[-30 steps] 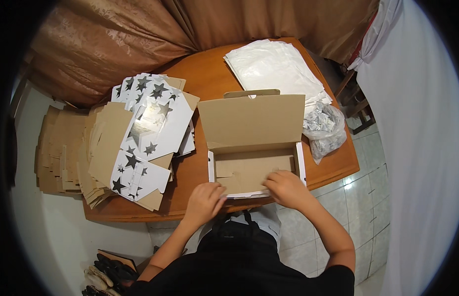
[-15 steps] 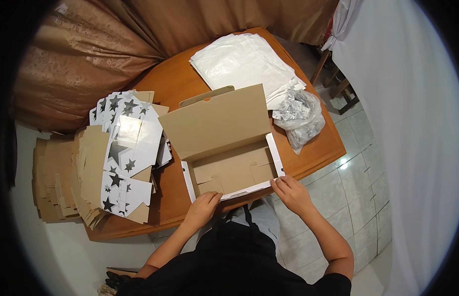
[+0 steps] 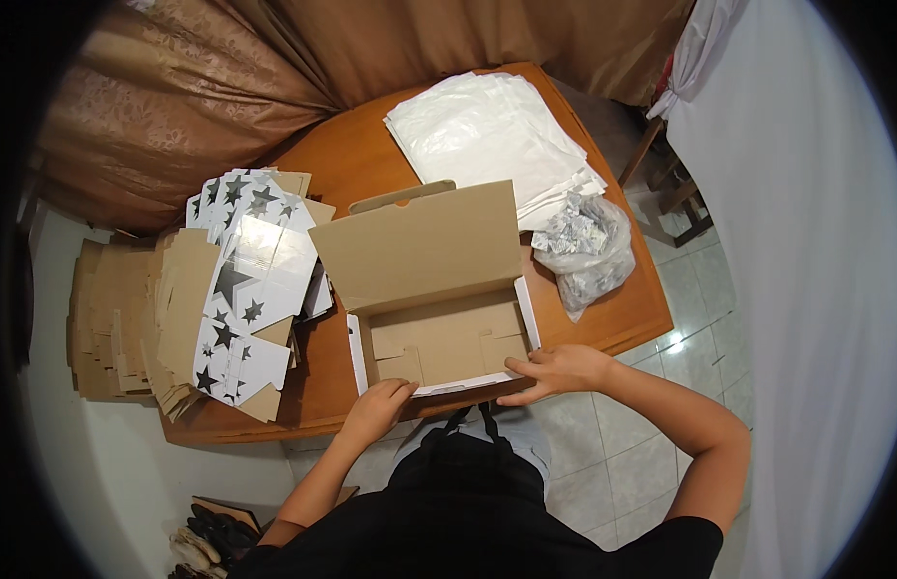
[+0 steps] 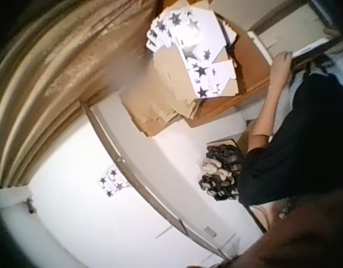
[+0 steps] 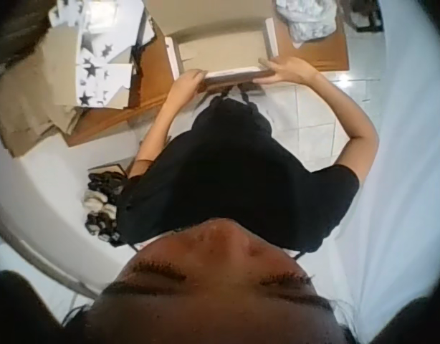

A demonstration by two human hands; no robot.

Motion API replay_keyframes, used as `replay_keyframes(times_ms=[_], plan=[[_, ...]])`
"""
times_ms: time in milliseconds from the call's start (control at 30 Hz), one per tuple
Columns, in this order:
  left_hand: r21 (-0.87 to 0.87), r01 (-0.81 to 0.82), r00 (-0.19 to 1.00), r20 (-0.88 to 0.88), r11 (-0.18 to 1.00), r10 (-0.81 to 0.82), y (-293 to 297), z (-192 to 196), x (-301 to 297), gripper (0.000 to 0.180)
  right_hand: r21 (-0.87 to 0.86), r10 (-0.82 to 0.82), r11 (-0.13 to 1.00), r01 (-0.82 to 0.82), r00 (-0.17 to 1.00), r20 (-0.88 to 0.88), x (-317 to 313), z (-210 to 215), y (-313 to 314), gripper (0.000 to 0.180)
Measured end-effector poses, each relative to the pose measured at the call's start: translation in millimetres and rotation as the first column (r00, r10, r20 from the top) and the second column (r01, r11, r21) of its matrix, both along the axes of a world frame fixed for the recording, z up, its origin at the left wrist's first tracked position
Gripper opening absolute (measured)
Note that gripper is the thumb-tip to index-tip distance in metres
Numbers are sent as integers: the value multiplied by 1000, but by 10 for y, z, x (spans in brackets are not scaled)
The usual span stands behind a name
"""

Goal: The person folds flat cardboard box templates into assembled shoe boxes by hand, then stacks the completed boxes.

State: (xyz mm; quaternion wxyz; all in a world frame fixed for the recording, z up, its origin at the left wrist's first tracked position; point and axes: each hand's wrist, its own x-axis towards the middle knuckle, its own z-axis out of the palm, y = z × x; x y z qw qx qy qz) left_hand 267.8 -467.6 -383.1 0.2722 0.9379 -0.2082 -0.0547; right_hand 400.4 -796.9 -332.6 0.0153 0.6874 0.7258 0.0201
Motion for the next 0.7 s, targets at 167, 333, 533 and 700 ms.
replay_keyframes(times_ms=[167, 333, 533, 700], plan=[[-35, -39, 998, -52, 999, 37, -45, 124, 9, 28, -27, 48, 998, -51, 995, -88, 145, -219, -42, 55], [42, -154, 975, -157, 987, 159, 160, 200, -224, 25, 315, -16, 938, 147, 924, -382, 281, -232, 149, 38], [-22, -363, 922, 135, 931, 363, -248, 488, 201, 29, 392, -356, 720, 572, 790, -499, 1054, -444, 109, 39], [-127, -290, 851, 419, 949, 316, -903, 463, 1183, 24, 476, -557, 615, 629, 773, -303, 1714, -558, 357, 36]])
